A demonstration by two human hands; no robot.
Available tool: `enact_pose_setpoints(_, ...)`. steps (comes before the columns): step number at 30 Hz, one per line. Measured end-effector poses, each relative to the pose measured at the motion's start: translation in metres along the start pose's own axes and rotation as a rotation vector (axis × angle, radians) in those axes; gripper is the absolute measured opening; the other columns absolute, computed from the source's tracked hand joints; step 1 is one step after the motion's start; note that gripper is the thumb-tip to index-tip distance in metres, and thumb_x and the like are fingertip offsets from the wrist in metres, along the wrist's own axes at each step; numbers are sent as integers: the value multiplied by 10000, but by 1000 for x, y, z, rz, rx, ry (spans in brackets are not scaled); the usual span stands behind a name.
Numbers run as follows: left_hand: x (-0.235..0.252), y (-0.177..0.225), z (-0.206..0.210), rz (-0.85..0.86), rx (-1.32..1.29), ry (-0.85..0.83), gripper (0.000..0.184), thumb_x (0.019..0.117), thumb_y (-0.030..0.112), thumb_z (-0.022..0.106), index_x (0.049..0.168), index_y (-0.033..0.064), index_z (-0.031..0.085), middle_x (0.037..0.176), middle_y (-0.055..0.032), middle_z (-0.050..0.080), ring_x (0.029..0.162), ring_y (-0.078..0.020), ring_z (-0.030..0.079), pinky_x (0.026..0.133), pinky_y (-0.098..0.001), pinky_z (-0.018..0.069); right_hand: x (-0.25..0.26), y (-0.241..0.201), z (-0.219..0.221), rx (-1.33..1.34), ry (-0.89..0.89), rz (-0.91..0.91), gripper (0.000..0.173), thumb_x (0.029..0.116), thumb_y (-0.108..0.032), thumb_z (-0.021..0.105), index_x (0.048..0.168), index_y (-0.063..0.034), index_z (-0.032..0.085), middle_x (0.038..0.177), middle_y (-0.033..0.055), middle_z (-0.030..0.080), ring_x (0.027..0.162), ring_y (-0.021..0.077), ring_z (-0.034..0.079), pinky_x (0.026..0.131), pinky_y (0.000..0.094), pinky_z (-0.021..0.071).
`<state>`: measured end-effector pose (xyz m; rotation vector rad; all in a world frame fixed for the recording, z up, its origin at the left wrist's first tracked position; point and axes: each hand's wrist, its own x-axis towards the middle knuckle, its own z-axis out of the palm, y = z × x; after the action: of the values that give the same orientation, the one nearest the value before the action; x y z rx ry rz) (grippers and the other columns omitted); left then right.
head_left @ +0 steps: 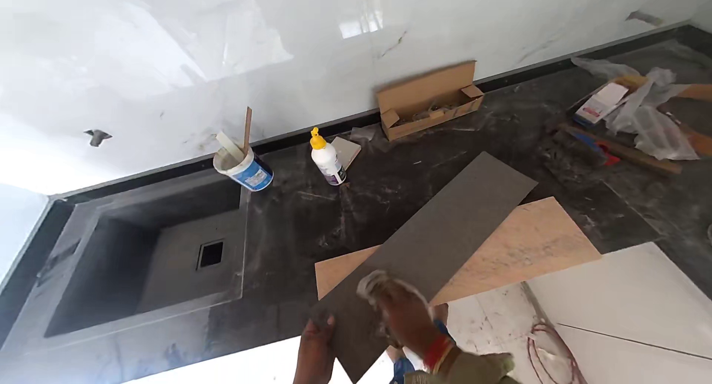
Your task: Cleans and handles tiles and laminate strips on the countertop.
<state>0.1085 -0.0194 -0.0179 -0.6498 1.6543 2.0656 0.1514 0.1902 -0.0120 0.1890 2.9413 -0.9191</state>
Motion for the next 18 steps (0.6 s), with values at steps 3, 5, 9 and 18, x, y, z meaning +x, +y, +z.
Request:
enact_pose_setpoints(3, 3, -2, -4, -9, 57, 5, 274, 1033, -4, 515, 1304, -32, 486, 1030, -158, 702, 868, -225, 730, 758, -401, 635, 22, 35, -29, -40, 42, 282, 365, 1007, -127, 574, 1358, -55, 644, 1355, 242, 613, 1173, 434, 641, 958, 583, 539)
enact_pose_setpoints(5, 6, 1, -4, -6, 93, 27, 272, 1028, 5, 535, 1294, -35, 489, 1028, -163, 702, 860, -221, 731, 745, -393, 636, 16, 23, -9, -56, 66, 253, 379, 1011, -163, 571, 1372, -75, 644, 1370, 202, 625, 1200, 388, 645, 970, 557, 547)
enact_pose_setpoints(9, 15, 11, -5, 15, 196, 6, 323, 1022, 5, 550, 1332, -43, 475, 1087, -162, 686, 909, -204, 723, 783, -376, 629, -8, -30, 21, -55, -74, -10, 345, 942, -56, 604, 1280, -42, 671, 1308, 218, 645, 1097, 387, 694, 850, 520, 603)
enact_pose_setpoints(18, 19, 9, -5, -10, 211, -1, 335, 1013, 5, 570, 1333, -31, 476, 1087, -162, 692, 900, -212, 729, 770, -379, 634, -14, -35, 41, -90, 51, 8, 293, 937, -86, 619, 1210, -66, 724, 1243, 175, 698, 1020, 338, 733, 802, 490, 628)
